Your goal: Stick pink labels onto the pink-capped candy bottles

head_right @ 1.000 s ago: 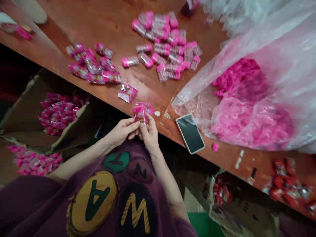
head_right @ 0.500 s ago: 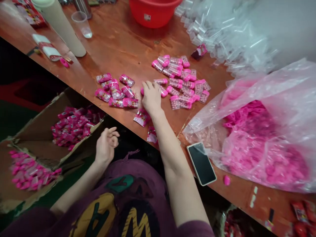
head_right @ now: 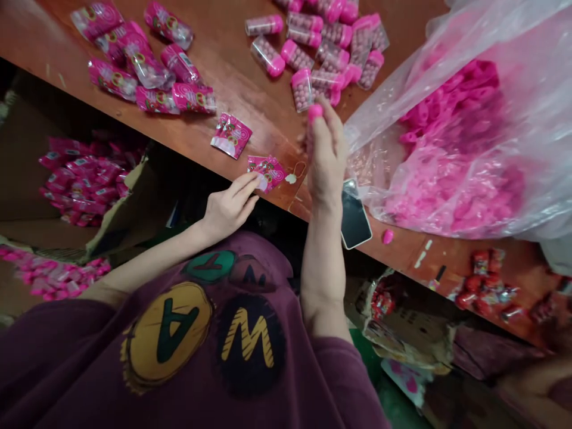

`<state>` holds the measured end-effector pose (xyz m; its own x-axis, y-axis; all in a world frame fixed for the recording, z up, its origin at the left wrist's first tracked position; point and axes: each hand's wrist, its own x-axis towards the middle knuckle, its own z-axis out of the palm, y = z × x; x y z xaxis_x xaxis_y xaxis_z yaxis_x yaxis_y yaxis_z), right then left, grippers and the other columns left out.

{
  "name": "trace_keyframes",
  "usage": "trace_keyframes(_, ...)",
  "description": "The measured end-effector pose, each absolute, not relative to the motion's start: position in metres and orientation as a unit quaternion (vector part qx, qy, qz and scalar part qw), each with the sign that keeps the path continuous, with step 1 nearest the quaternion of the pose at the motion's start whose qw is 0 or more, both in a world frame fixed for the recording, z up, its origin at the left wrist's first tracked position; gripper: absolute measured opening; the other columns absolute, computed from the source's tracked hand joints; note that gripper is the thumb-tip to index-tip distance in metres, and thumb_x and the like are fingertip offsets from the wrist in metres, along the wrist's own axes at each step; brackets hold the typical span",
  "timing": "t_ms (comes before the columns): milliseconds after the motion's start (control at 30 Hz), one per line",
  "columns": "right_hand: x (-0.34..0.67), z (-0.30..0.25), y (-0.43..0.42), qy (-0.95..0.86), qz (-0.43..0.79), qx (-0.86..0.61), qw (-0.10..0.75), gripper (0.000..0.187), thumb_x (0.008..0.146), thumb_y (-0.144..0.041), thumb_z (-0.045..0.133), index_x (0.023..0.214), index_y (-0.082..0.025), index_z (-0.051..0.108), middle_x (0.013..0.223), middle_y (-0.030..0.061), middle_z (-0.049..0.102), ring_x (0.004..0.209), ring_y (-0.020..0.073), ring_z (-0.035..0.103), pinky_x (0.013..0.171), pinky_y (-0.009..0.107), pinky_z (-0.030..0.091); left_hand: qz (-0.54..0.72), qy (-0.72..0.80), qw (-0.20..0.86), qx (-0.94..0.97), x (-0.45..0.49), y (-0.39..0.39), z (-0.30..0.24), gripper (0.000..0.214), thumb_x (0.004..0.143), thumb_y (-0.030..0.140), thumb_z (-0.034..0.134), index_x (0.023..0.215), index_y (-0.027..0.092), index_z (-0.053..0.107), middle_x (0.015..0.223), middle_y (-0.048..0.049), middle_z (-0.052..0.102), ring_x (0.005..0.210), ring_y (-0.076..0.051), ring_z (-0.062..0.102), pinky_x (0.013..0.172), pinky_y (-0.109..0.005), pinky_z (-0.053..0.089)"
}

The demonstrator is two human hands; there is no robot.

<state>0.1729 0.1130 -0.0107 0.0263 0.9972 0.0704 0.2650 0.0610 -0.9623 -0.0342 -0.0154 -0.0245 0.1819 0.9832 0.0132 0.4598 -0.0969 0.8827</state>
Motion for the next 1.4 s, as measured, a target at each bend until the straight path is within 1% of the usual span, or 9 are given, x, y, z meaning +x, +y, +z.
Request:
trace_keyframes(100,0.192,-0.02,0.057,-0.465,0.487,-0.528,0.518,0.046,0.11,-0.053,0.036,0.132,-0.027,0.068,0.103,0.0067,0.07,0.064,0.0087,0.059,0.053,0.025,0.043,0.25,0.572,0.359,0.693,-0.027,-0.012,-0.032,0.047,0.106,0.025,0.045,0.145,0.018,0.07,0.168,-0.0154,0.049,0.09,-0.024,0.073,0.08,-0.037,0.055)
trace_keyframes(200,0.183,-0.029,0.013,-0.486,0.401,-0.593,0.501,0.041,0.101,-0.053,0.062,0.133,-0.027,0.065,0.095,0.0037,0.07,0.059,0.0112,0.053,0.053,0.027,0.045,0.232,0.581,0.321,0.712,-0.027,-0.012,-0.039,0.048,0.106,0.022,0.044,0.146,0.018,0.07,0.168,-0.0148,0.049,0.079,-0.023,0.07,0.072,-0.037,0.052)
trace_keyframes(333,0.154,-0.031,-0.012,-0.662,0.253,-0.605,0.362,0.033,0.102,-0.031,0.059,0.134,-0.024,0.065,0.126,0.011,0.075,0.101,0.0232,0.07,0.087,0.04,0.058,0.249,0.591,0.307,0.703,-0.03,-0.014,-0.04,0.047,0.103,0.021,0.052,0.146,0.021,0.071,0.162,-0.0158,0.056,0.078,-0.022,0.07,0.071,-0.033,0.051)
trace_keyframes(500,0.141,-0.047,-0.022,-0.804,0.137,-0.54,0.208,0.043,0.103,-0.015,0.046,0.143,-0.017,0.065,0.15,0.0166,0.068,0.138,0.0317,0.061,0.11,0.053,0.048,0.234,0.588,0.296,0.715,-0.031,-0.018,-0.036,0.046,0.107,0.03,0.048,0.147,0.022,0.07,0.166,-0.014,0.052,0.088,-0.024,0.074,0.079,-0.035,0.055)
trace_keyframes(867,0.155,-0.076,-0.03,-0.704,0.159,-0.548,0.423,0.028,0.107,-0.033,0.051,0.123,-0.023,0.071,0.115,0.0115,0.081,0.112,0.0262,0.077,0.102,0.049,0.059,0.239,0.581,0.293,0.72,-0.039,-0.012,-0.031,0.046,0.099,0.022,0.058,0.143,0.021,0.071,0.168,-0.0135,0.05,0.104,-0.026,0.075,0.081,-0.033,0.055)
trace_keyframes(967,0.15,-0.068,-0.033,-0.613,0.189,-0.594,0.486,0.027,0.106,-0.04,0.058,0.125,-0.025,0.069,0.115,0.01,0.08,0.108,0.0244,0.078,0.103,0.048,0.061,0.341,0.596,0.326,0.65,-0.035,-0.015,-0.018,0.025,0.099,0.029,0.064,0.114,0.018,0.08,0.143,-0.015,0.071,0.11,-0.025,0.072,0.083,-0.029,0.054)
trace_keyframes(1100,0.15,-0.057,-0.037,-0.642,0.19,-0.534,0.516,0.025,0.106,-0.033,0.06,0.128,-0.029,0.069,0.12,0.008,0.079,0.116,0.0251,0.077,0.106,0.051,0.062,0.384,0.577,0.559,0.456,-0.022,-0.012,-0.003,0.053,0.102,0.057,0.063,0.07,0.016,0.07,0.071,-0.0074,0.068,0.055,-0.012,0.057,0.052,-0.024,0.038)
trace_keyframes(1267,0.155,-0.056,-0.032,-0.64,0.231,-0.468,0.564,0.022,0.101,-0.033,0.069,0.123,-0.032,0.07,0.131,0.0054,0.074,0.124,0.0247,0.073,0.106,0.05,0.062,0.398,0.485,0.725,0.284,-0.017,0.003,0.001,0.041,0.086,0.05,0.084,0.07,0.017,0.066,0.045,0.0062,0.044,0.037,-0.005,0.031,0.043,-0.023,0.02)
trace_keyframes(1400,0.151,-0.049,-0.022,-0.409,0.437,-0.528,0.602,0.035,0.096,-0.051,0.074,0.123,-0.032,0.065,0.114,0.0012,0.075,0.083,0.0132,0.074,0.063,0.025,0.062,0.441,0.491,0.68,0.321,-0.02,0.005,0.001,0.029,0.08,0.038,0.088,0.072,0.016,0.071,0.046,0.0055,0.048,0.039,-0.005,0.037,0.043,-0.021,0.02)
